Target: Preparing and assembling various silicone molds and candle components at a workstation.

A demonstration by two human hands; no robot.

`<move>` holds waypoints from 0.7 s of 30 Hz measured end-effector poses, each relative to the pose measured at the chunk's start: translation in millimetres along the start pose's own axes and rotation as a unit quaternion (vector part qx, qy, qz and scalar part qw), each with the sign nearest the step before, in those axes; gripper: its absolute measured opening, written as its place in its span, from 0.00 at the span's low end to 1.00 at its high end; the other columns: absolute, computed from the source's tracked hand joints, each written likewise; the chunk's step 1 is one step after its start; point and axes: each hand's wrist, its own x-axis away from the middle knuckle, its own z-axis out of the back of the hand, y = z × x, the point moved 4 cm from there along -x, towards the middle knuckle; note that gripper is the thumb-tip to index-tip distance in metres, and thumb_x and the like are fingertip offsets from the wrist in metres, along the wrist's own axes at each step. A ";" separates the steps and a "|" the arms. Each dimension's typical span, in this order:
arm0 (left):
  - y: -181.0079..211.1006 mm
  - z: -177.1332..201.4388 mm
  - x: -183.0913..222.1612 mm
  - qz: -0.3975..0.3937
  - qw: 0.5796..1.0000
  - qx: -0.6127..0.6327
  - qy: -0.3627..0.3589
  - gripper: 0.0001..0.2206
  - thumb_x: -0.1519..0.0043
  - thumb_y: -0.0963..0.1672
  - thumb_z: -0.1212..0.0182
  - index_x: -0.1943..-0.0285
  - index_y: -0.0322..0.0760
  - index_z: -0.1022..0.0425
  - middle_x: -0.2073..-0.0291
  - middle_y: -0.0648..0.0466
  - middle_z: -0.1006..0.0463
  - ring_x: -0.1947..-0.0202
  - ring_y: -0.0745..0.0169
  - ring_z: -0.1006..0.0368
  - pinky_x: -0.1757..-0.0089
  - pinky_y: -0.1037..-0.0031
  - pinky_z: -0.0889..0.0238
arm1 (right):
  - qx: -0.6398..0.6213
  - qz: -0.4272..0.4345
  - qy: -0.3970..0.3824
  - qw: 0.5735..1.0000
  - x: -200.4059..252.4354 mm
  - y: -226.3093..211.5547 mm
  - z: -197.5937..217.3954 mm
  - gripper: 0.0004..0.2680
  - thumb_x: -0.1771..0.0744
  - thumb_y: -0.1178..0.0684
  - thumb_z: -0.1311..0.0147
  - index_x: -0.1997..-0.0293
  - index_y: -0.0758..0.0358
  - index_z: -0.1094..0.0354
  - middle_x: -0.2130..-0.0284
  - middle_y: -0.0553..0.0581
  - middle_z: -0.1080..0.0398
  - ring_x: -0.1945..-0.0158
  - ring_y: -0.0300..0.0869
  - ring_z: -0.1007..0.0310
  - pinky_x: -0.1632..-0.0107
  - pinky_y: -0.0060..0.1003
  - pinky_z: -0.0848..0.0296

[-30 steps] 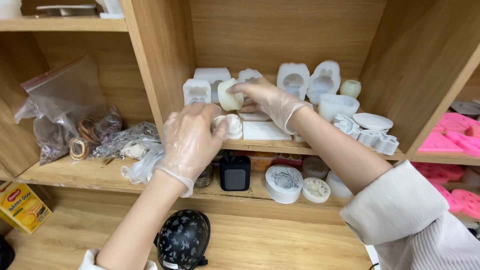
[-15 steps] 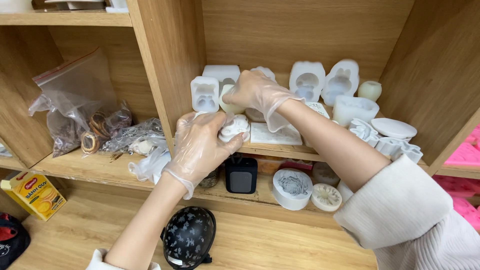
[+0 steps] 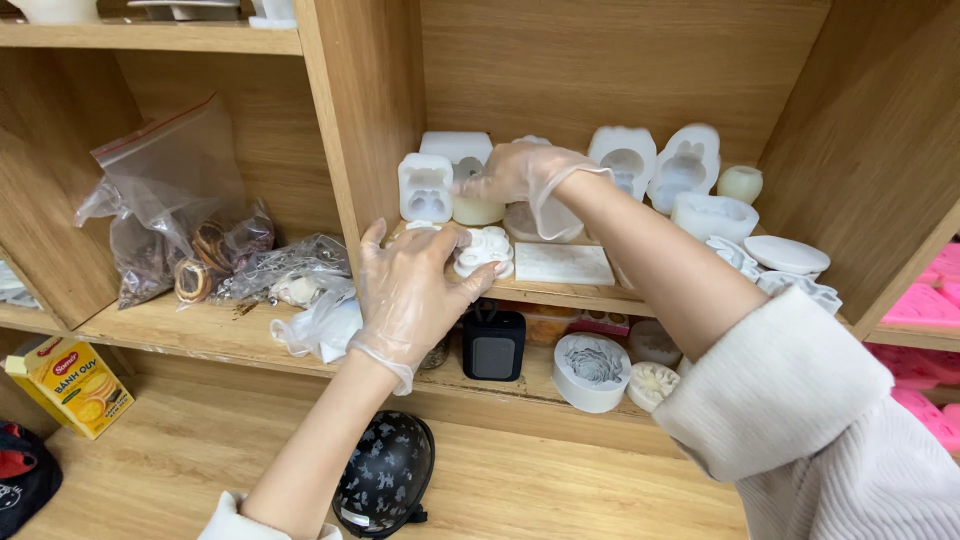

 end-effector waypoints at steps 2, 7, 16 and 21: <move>-3.1 -2.6 2.9 0.006 1.000 0.007 0.005 0.20 0.44 0.56 0.32 0.57 0.38 0.18 0.66 0.48 0.17 0.58 0.52 0.22 0.40 0.48 0.51 | -0.016 0.034 -0.018 0.999 -4.1 9.2 -1.4 0.32 0.33 0.21 0.57 0.43 0.65 0.25 0.45 0.71 0.28 0.38 0.59 0.31 0.36 0.52 0.32; 12.2 6.8 15.4 -0.039 0.996 0.014 0.073 0.18 0.39 0.53 0.34 0.52 0.37 0.19 0.57 0.50 0.17 0.50 0.55 0.24 0.38 0.50 0.51 | -0.077 0.029 0.048 0.995 68.0 19.0 49.2 0.24 0.34 0.28 0.51 0.38 0.52 0.32 0.45 0.62 0.28 0.39 0.56 0.31 0.33 0.50 0.38; 2.2 -35.0 -51.6 -0.066 0.996 -0.029 -0.061 0.12 0.37 0.46 0.35 0.46 0.41 0.19 0.56 0.48 0.18 0.52 0.55 0.24 0.41 0.53 0.45 | -0.097 0.051 0.053 0.993 106.2 45.4 22.0 0.15 0.35 0.44 0.42 0.44 0.51 0.25 0.47 0.52 0.23 0.46 0.43 0.22 0.39 0.39 0.29; -22.0 -84.1 -76.8 -0.039 0.977 -0.094 -0.187 0.19 0.46 0.47 0.29 0.46 0.43 0.20 0.56 0.47 0.20 0.53 0.53 0.25 0.45 0.50 0.44 | -0.125 -0.002 0.025 0.992 95.9 27.4 -7.9 0.16 0.37 0.40 0.37 0.46 0.51 0.27 0.53 0.56 0.22 0.53 0.41 0.19 0.41 0.37 0.28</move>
